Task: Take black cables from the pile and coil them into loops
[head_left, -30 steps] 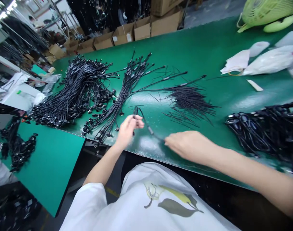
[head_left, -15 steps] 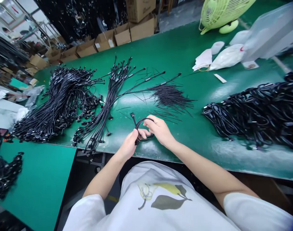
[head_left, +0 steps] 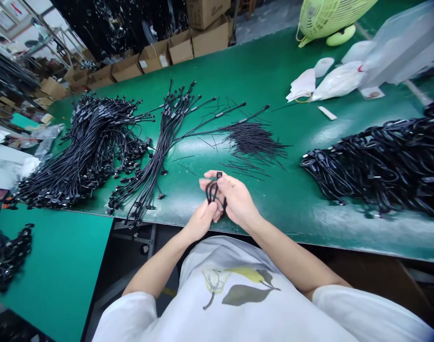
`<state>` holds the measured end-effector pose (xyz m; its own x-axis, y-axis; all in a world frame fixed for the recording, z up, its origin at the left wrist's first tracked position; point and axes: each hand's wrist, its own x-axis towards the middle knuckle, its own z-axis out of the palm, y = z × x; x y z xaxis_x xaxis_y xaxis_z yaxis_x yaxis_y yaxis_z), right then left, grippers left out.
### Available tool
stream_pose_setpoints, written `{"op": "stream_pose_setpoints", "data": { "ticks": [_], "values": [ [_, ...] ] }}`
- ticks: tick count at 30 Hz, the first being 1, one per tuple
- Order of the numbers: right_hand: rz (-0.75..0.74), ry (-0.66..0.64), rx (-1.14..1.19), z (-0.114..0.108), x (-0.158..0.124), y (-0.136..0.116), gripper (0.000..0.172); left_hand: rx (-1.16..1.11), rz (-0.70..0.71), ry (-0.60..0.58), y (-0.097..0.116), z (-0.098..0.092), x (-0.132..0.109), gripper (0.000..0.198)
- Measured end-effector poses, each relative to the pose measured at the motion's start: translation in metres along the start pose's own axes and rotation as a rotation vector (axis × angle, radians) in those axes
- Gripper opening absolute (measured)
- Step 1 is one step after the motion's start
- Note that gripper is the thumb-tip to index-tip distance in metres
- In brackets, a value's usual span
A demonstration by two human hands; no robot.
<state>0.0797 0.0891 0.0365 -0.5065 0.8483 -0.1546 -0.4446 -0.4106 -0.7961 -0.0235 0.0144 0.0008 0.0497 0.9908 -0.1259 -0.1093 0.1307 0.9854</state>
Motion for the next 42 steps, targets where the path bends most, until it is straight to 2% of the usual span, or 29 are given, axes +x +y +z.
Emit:
{"op": "stream_pose_setpoints", "data": {
  "ticks": [3, 5, 11, 14, 18, 21, 25, 29, 31, 32, 35, 36, 38, 40, 42],
  "values": [
    [-0.06, 0.072, -0.041, -0.001, 0.003, 0.004, 0.043, 0.206, -0.014, -0.022, 0.0, 0.0, -0.006, 0.048],
    [-0.12, 0.118, 0.001, -0.003, 0.008, 0.005, 0.042, 0.23, -0.025, -0.007, 0.0, 0.0, -0.007, 0.053],
    [-0.118, 0.009, 0.054, -0.006, 0.014, -0.002, 0.021, 0.128, -0.071, -0.013, -0.003, 0.004, 0.005, 0.049],
    [-0.064, -0.016, 0.096, -0.007, 0.021, -0.009, 0.015, -0.119, -0.155, 0.003, 0.002, 0.01, 0.009, 0.047],
    [0.142, -0.081, 0.154, -0.012, 0.039, -0.015, 0.014, -0.533, -0.372, -0.104, 0.012, 0.014, 0.01, 0.042],
    [0.26, -0.136, 0.241, -0.016, 0.052, -0.014, 0.017, -0.667, -0.419, -0.069, 0.018, 0.013, 0.013, 0.04],
    [0.249, -0.153, 0.245, -0.016, 0.062, -0.009, 0.024, -0.795, -0.481, 0.001, 0.022, 0.01, 0.02, 0.039],
    [0.163, -0.145, 0.094, -0.018, 0.067, -0.005, 0.023, -0.931, -0.506, 0.106, 0.018, 0.012, 0.022, 0.024],
    [0.032, -0.118, -0.095, -0.025, 0.064, -0.007, 0.022, -0.859, -0.477, 0.122, 0.013, 0.012, 0.021, 0.022],
    [-0.081, -0.087, -0.243, -0.03, 0.059, -0.01, 0.02, -0.783, -0.444, 0.137, 0.01, 0.012, 0.02, 0.024],
    [-0.523, -0.007, -0.811, -0.048, 0.035, -0.021, 0.025, -0.472, -0.301, 0.21, 0.002, 0.005, 0.02, 0.035],
    [-0.66, -0.036, -0.995, -0.052, 0.026, -0.025, 0.029, -0.348, -0.25, 0.225, 0.0, 0.003, 0.02, 0.037],
    [-0.818, -0.21, -1.313, -0.059, 0.008, -0.028, 0.034, -0.045, -0.144, 0.228, -0.003, -0.003, 0.022, 0.037],
    [-0.774, -0.422, -1.575, -0.061, -0.002, -0.027, 0.032, 0.303, -0.031, 0.203, -0.005, -0.007, 0.022, 0.031],
    [-0.545, -0.57, -1.779, -0.062, -0.004, -0.024, 0.029, 0.59, 0.046, 0.129, -0.006, -0.01, 0.02, 0.024]
  ]
}}
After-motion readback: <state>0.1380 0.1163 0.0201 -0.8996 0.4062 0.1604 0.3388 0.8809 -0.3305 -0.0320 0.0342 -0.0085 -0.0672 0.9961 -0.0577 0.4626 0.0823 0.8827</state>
